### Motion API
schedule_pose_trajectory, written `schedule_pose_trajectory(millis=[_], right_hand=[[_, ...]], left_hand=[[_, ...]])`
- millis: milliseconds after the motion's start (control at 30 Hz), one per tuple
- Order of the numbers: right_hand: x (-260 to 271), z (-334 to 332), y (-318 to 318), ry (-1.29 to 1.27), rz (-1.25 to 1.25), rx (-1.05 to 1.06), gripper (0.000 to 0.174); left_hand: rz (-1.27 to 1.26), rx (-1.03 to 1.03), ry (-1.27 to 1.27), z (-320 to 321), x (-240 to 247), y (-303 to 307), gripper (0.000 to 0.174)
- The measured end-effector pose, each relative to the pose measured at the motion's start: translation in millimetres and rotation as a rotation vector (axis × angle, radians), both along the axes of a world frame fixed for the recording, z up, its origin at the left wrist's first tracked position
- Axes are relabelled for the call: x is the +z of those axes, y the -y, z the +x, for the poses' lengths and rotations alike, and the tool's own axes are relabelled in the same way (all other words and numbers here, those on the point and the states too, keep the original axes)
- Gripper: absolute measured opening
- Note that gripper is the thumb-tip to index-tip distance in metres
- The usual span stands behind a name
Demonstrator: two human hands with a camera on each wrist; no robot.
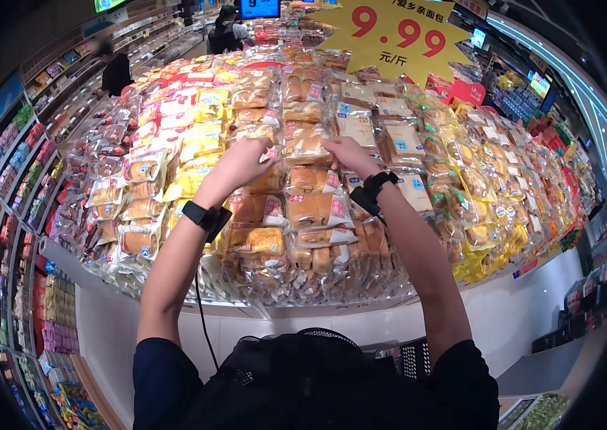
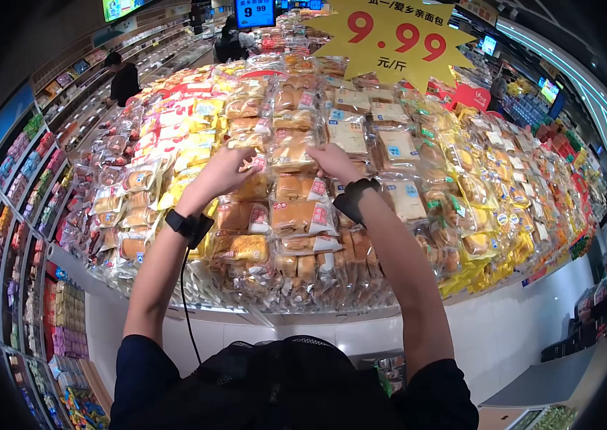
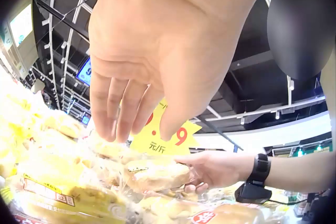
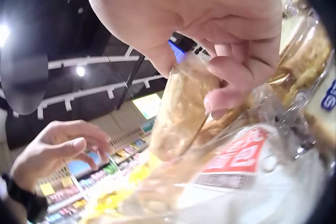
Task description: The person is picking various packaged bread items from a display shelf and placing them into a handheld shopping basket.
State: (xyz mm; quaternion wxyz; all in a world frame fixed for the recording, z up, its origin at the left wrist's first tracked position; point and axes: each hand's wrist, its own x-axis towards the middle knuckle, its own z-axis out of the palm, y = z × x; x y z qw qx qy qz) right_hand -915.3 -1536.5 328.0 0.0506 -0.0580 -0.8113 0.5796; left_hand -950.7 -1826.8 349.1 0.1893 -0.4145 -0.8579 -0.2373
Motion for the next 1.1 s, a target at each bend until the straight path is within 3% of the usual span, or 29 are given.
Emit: schedule_pose_trajectory(millis=[67,133,333,400,433,600,667,733,800,933,1000,1100], right_hand=[[-2,-3,-1,0.008,0.684,0.012,0.045],[-10,-3,-3,-0.143,0.733,-0.069,0.049],[-20,-7,-5,-0.172,0.523,-0.049,0.038],[-13,-5,-2,-0.066,0.216,-0.014,0.032],[-10,-2,0,-0.012,0.18,0.003,0.026],[-9,5,2,0.023,0.175,-0.075,0.027],[-10,4,3,-0.07,0.512,-0.135,0.029],[-13,-1,4,-0.159,0.557,-0.136,0.028],[-13,-2,1,-0.168,0.251,-0.066,0.03],[-9,3,1,-0.221,0.158,-0.105,0.031],[-14,-1,0,-0.205,-0.067,-0.11,0.032],[-20,1,-5,-0.138,-0.049,-0.117,0.032]], left_hand=[[-0.23,-0.021,0.109,-20,-18,-11,0.03],[-0.293,-0.03,0.114,-31,-26,-20,0.034],[-0.26,-0.081,0.242,-16,-20,-23,0.049],[-0.217,-0.09,0.255,-12,-17,-20,0.054],[-0.217,-0.085,0.258,-10,-18,-19,0.054],[0.014,-0.127,0.341,-14,-38,-31,0.062],[0.03,-0.129,0.316,-14,-39,-35,0.063],[0.113,-0.125,0.429,-8,-33,-35,0.063],[0.146,-0.098,0.417,-2,-27,-33,0.062],[0.088,-0.076,0.311,-5,-25,-30,0.059],[0.118,-0.089,0.312,-6,-23,-31,0.059],[0.17,-0.128,0.389,-12,-30,-34,0.059]])
